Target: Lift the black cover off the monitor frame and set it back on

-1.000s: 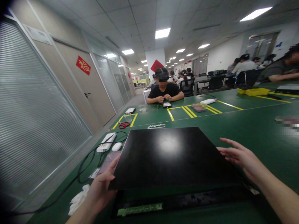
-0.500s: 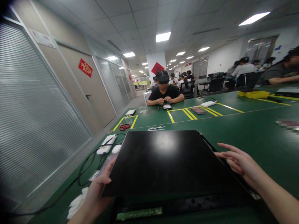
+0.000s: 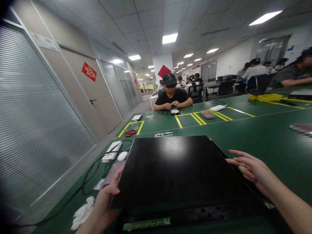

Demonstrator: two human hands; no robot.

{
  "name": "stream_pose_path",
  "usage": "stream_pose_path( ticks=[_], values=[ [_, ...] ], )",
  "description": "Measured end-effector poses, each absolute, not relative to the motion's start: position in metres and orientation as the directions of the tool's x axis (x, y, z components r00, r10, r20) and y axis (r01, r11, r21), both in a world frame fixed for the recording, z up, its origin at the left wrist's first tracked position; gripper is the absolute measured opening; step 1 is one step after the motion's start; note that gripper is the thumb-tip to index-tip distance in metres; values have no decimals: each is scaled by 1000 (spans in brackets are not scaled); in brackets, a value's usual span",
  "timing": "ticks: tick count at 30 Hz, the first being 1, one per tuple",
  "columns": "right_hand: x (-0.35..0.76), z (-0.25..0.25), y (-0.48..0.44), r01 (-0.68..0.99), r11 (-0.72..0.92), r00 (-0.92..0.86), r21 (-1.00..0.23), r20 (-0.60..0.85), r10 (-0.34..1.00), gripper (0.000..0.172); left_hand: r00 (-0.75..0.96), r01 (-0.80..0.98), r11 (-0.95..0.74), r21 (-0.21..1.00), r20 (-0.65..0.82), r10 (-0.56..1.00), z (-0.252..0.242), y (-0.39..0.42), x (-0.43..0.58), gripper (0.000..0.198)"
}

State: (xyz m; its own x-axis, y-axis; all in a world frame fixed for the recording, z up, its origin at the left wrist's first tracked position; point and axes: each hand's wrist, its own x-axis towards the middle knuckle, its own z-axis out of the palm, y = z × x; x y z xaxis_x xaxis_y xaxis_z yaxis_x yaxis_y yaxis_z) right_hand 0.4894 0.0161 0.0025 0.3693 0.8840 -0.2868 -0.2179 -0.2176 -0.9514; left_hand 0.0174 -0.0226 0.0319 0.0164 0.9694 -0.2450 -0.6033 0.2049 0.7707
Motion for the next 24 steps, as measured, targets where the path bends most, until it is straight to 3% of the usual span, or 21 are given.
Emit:
stream_pose_path(
  ticks=[14, 24],
  values=[
    [483, 8, 15, -260, -209, 364, -943, -296, 883, 58, -10, -581, 221, 784, -278, 960, 38, -22, 17, 89],
    [484, 10, 13, -213, -194, 375, -958, -263, 889, 46, -49, -566, 213, 796, -291, 956, 31, -21, 16, 87]
  ],
)
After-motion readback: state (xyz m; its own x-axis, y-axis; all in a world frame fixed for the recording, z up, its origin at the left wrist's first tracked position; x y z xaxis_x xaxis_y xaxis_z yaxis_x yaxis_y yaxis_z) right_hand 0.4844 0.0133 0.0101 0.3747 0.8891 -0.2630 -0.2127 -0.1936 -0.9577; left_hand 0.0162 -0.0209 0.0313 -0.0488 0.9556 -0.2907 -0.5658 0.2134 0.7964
